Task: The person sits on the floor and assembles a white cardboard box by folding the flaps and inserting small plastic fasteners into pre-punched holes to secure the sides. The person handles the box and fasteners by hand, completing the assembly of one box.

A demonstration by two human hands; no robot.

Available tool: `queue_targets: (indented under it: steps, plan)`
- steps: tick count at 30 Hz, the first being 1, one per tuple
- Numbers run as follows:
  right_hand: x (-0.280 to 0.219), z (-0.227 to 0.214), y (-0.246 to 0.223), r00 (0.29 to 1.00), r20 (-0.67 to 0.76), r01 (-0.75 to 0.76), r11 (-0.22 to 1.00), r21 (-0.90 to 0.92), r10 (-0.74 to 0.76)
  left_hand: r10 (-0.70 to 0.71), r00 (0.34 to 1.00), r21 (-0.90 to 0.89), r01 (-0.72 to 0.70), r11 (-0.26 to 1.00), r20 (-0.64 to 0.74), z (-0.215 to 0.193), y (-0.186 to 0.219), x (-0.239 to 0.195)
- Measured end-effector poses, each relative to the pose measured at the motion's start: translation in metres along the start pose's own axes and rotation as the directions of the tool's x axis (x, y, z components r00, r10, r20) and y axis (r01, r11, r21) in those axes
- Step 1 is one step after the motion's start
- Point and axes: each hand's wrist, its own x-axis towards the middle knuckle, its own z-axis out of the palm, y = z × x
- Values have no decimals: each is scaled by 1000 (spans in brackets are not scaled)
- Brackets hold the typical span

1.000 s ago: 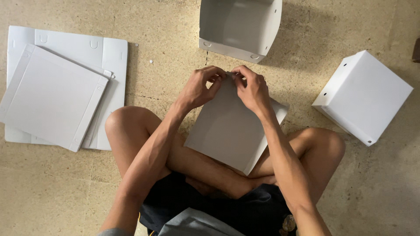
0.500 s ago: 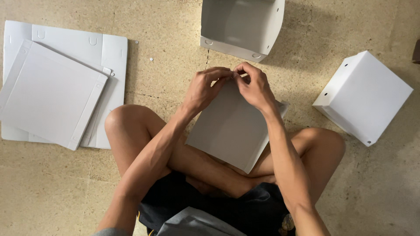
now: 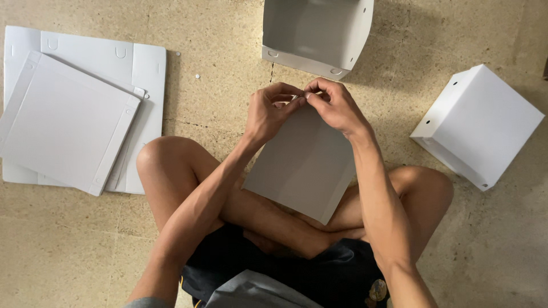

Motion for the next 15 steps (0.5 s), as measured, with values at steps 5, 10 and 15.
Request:
queue_targets:
  steps: [5,10,15]
  plan:
    - [-1,0,-7,1000,4,13,1000,-2,-13,10,1000,17,-10,1000,-8,-1,2,-2]
    - [0,1,1,999,22,32,999,-24,-31,194,979,65,-198,978,55,-9,-4,3]
    - [-7,9,17,986,-66,140,977,-160,-153,236,972,75,-235,969,-6,-7,-14,12]
